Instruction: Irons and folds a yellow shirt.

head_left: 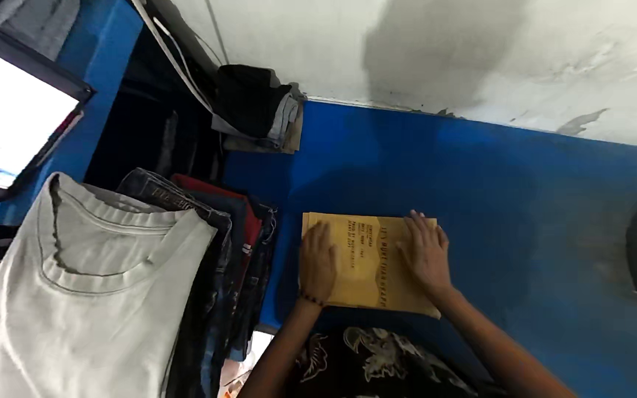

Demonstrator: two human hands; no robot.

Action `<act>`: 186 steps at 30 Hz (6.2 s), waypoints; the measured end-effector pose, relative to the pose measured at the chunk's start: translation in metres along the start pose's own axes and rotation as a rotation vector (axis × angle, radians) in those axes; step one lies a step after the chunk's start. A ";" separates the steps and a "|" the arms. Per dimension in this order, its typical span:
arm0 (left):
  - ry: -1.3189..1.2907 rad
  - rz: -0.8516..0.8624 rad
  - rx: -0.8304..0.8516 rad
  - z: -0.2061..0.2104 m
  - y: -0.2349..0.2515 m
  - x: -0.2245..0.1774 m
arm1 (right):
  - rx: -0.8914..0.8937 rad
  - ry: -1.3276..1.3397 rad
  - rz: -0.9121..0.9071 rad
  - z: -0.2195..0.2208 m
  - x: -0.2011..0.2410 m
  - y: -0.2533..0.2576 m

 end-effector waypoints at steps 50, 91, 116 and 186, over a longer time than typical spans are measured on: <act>-0.324 -0.494 0.065 0.072 -0.067 -0.147 | -0.225 0.311 0.940 -0.247 -0.445 -0.024; 0.008 0.949 0.785 0.133 -0.073 -0.245 | 0.049 0.541 0.602 -0.098 -0.254 0.031; -0.038 0.787 -0.048 0.125 -0.065 -0.176 | 0.082 0.731 1.111 -0.264 -0.377 0.018; 0.279 -0.299 -0.337 -0.332 -0.063 0.070 | 0.168 0.796 -0.038 -0.056 0.133 -0.109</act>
Point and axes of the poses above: each hand's wrist, its own y-axis towards the middle knuckle, its own z-axis out of the palm, x = y × z, the point moved 3 cm from there along y, towards the middle knuckle, and after that the axes turned 13 degrees about z, right-handed, at the moved point
